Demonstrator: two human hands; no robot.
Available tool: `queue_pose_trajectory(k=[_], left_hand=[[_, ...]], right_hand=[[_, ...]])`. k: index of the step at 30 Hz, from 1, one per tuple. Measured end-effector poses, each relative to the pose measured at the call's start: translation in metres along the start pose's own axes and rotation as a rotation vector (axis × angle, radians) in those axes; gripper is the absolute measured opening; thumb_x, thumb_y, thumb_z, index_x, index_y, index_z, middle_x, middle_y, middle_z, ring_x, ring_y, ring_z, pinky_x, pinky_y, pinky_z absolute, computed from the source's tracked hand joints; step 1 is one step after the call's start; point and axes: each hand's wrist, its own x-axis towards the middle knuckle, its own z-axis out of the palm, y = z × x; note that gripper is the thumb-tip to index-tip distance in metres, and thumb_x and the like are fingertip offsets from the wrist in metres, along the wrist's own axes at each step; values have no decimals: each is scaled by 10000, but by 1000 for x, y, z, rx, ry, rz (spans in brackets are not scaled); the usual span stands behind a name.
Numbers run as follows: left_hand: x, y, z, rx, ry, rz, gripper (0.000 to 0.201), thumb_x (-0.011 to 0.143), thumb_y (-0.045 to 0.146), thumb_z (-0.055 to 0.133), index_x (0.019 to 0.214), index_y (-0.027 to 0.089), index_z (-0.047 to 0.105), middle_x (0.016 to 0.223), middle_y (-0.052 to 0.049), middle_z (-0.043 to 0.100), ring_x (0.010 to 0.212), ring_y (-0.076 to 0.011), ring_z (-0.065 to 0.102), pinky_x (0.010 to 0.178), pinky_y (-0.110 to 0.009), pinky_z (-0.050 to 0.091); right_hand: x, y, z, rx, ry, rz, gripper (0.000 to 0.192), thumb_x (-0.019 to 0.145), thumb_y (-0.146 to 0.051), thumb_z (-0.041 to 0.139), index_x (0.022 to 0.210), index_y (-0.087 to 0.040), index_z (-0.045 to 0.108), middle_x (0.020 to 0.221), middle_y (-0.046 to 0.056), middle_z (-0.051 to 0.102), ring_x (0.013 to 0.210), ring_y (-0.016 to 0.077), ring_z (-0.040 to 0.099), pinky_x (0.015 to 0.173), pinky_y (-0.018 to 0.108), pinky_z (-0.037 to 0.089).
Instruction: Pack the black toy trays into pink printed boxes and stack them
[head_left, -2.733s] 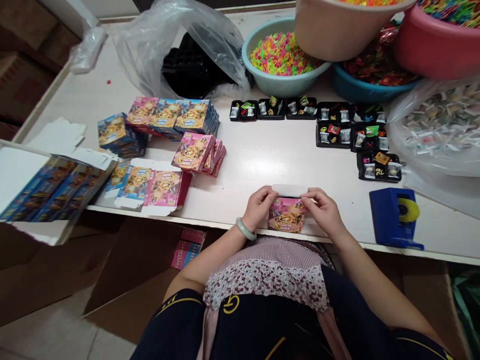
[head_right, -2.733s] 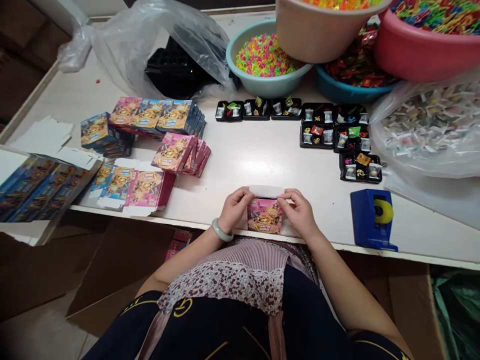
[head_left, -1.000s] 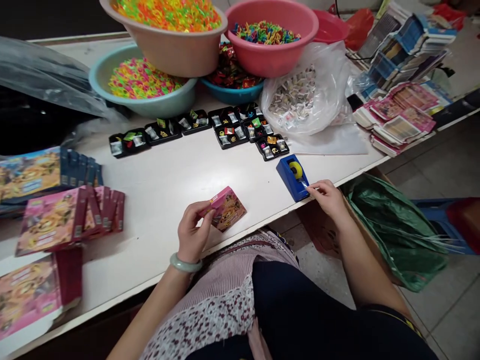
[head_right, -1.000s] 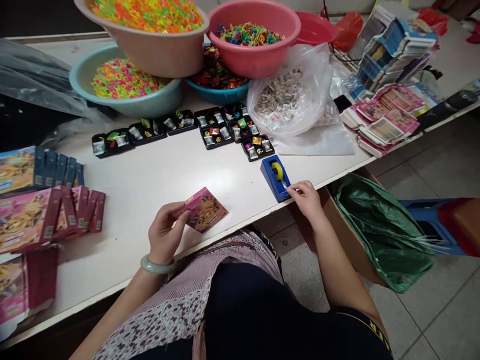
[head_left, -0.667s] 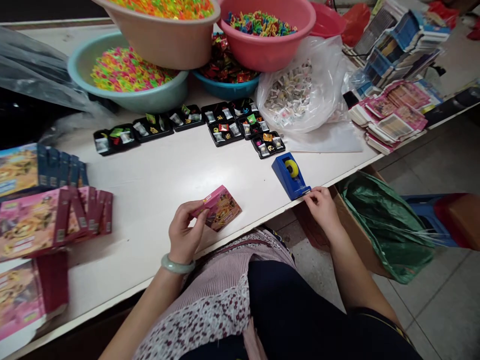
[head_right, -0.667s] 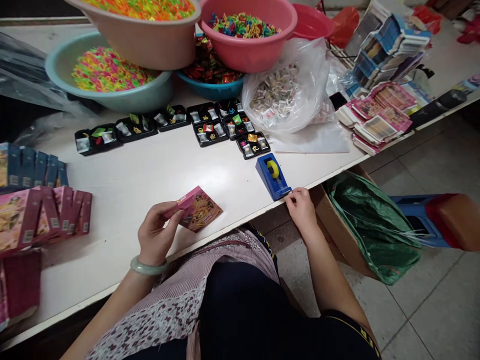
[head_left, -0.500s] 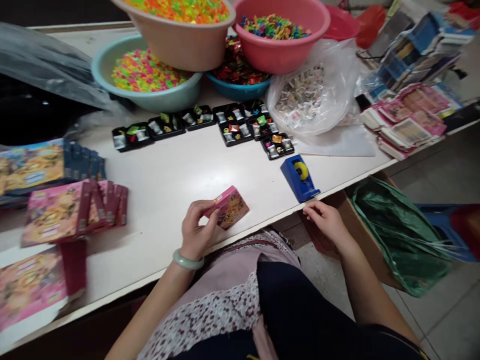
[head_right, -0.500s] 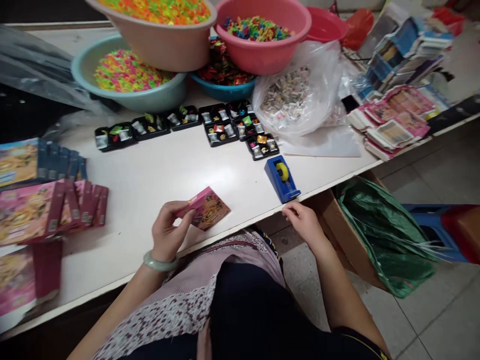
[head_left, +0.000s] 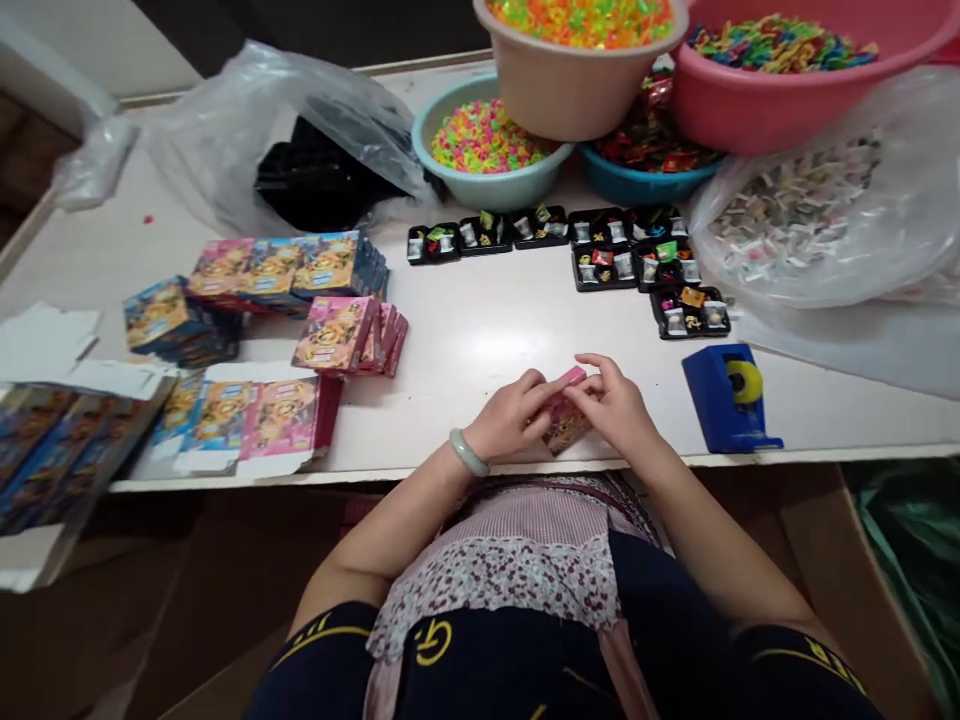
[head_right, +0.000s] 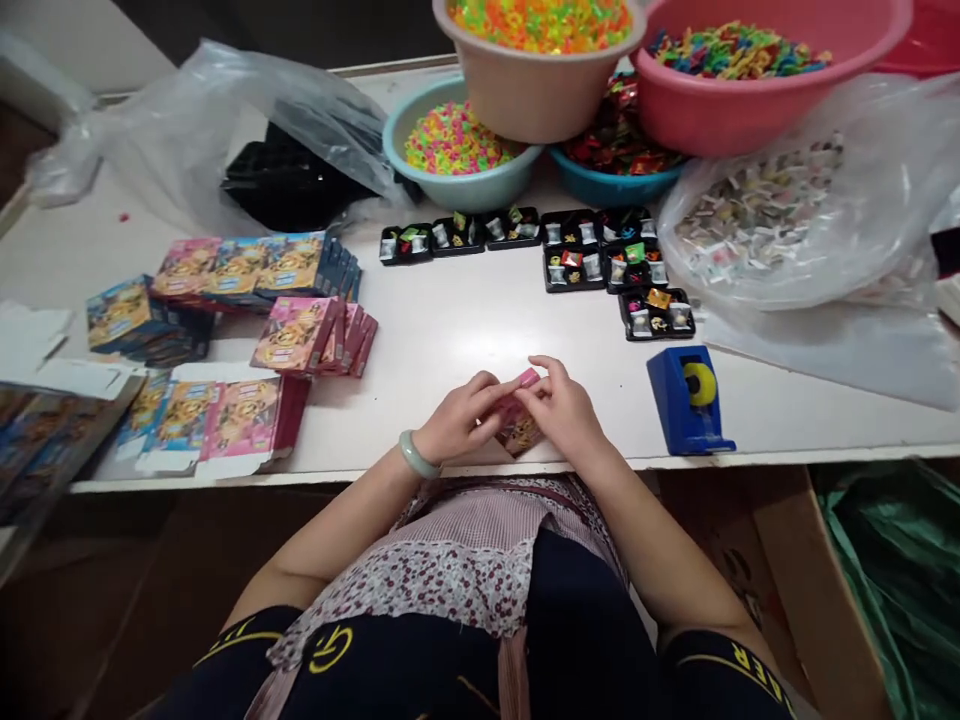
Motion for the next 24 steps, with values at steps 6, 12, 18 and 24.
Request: queue_pose_trajectory(k=[6,12,18,24], left_hand=[[-9,-39,-2,-237,250,-274,227,831,148,506,1015,172,637,918,-65,603,864,-176,576,797,-335,492],[-61,-60,-48,143,488,-358,369,848,275,610,1212,218,587,1206,-125,582,1168,-262,500,1038,-468,372],[-205,-72,-146,463,1105,-907,304,800,289,663,1073,168,607,1015,-99,601,1005,-231,547,943,-387,410],[-295,-95,-180,-9,1064,-1411,305,500,210,839,673,138,599,674,-10,562,747,-183,546,719,-288,424]], right_hand=[[13,23,15,-407,-7,-560,325,885,-358,565,1188,-250,613,1033,101,666,971,277,584,862,459,480],[56,24,88,-614,-295,-799,319,921,-288,457,1179,-268,644,1248,116,585,1121,338,473,838,505,478],[92,-3,162,-651,-251,-875,320,913,-306,437,1143,-251,653,1114,135,590,940,299,485,765,462,491],[102,-17,203,-482,-336,-902,309,920,-348,450,1110,-231,665,1153,148,593,1031,324,517,869,524,463]])
